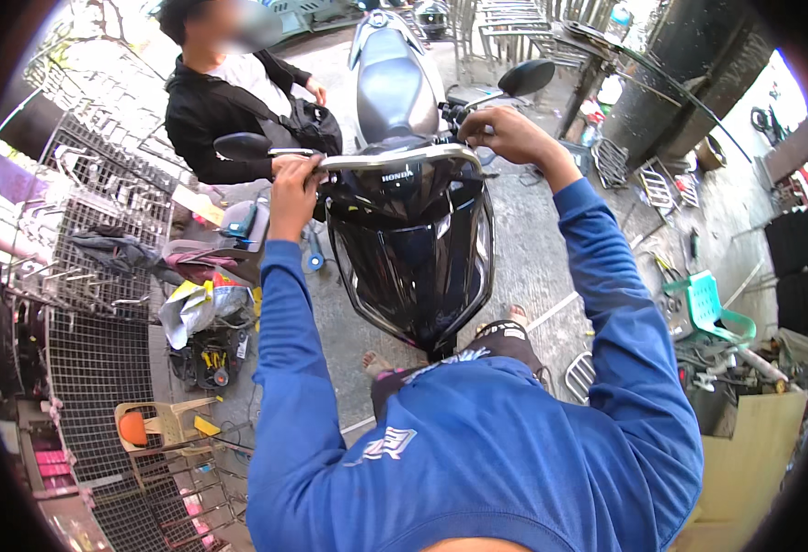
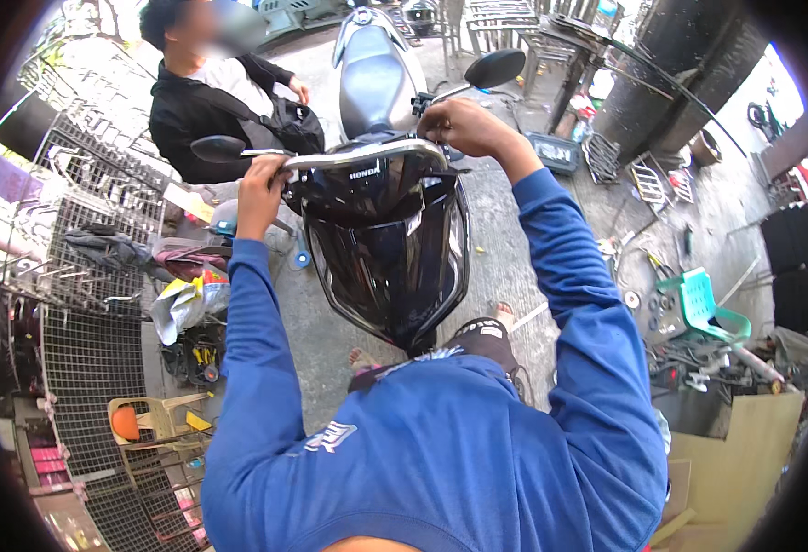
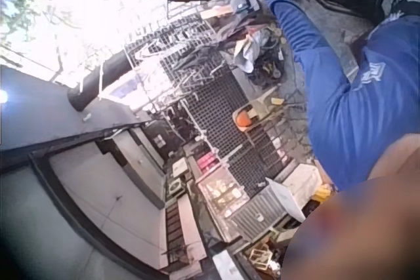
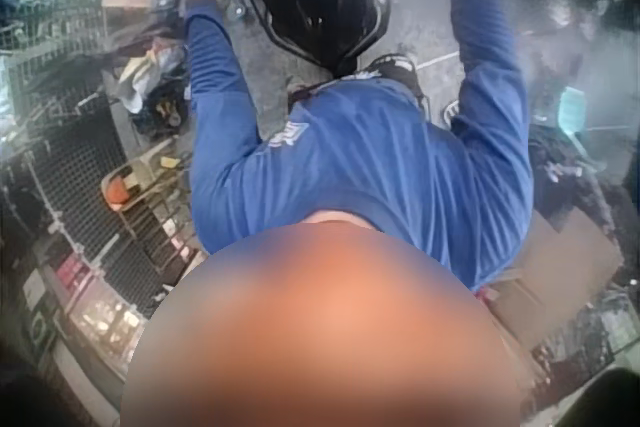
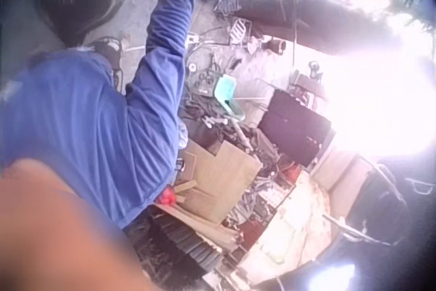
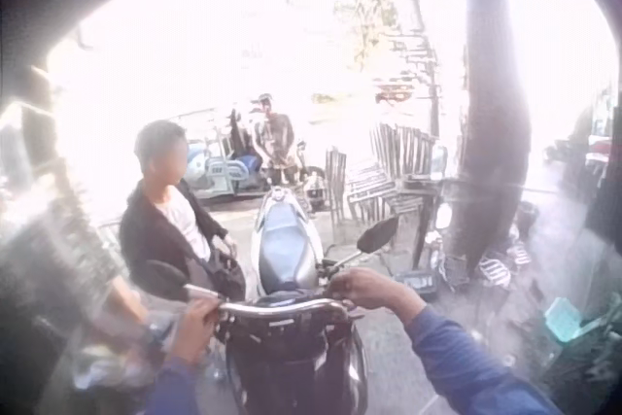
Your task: The person installs a chrome handlebar onto a black Honda scooter. They position the bar, align it with the steering stem, and tighten the mounting bolts using a wrench. Two other people assist by holding the scooter and handing tools.
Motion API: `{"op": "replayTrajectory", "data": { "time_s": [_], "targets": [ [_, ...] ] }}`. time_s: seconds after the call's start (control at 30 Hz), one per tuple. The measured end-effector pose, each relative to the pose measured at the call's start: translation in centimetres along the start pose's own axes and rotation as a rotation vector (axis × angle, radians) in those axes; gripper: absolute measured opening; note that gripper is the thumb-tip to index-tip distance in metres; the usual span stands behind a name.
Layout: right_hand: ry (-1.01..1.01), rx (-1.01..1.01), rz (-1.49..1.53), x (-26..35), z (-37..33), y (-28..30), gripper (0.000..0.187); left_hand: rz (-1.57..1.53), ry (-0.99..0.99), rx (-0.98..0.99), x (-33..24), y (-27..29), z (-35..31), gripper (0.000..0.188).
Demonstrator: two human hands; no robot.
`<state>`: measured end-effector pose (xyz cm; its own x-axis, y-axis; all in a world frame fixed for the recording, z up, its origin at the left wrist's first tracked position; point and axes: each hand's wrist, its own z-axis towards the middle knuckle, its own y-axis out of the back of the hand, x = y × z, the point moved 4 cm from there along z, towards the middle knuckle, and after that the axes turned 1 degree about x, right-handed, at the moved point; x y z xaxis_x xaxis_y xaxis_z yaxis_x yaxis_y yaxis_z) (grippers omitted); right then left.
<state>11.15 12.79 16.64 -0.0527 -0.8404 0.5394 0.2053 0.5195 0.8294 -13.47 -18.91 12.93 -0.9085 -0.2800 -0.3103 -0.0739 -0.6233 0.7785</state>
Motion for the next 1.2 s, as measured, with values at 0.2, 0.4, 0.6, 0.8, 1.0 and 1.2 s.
{"op": "replayTrajectory", "data": {
  "time_s": [0.2,0.4,0.6,0.8,1.0,1.2],
  "targets": [
    [-0.139,-0.251,-0.017,0.9,-0.3,-1.3,0.045,-0.154,-0.072,-0.123,2.7,0.3,1.3,0.03],
    [-0.217,-0.019,0.025,-3.1,1.9,-0.3,0.048,-0.049,-0.042,-0.14,2.5,-1.4,2.4,0.029],
    [-0.131,-0.141,0.059,-6.9,3.2,-2.5,0.045,-0.01,-0.09,-0.221,2.3,-4.2,1.4,0.031],
    [-0.076,-0.212,0.053,-8.1,3.4,-4.0,0.044,0.005,-0.002,-0.124,3.6,-5.4,1.5,0.034],
    [-0.086,-0.158,0.012,-8.9,3.8,-4.1,0.047,-0.008,0.01,-0.103,3.8,-6.0,1.1,0.037],
    [-0.061,-0.195,-0.031,-8.3,3.6,-3.9,0.045,0.09,-0.021,-0.164,3.4,-4.9,1.0,0.037]
  ]
}}
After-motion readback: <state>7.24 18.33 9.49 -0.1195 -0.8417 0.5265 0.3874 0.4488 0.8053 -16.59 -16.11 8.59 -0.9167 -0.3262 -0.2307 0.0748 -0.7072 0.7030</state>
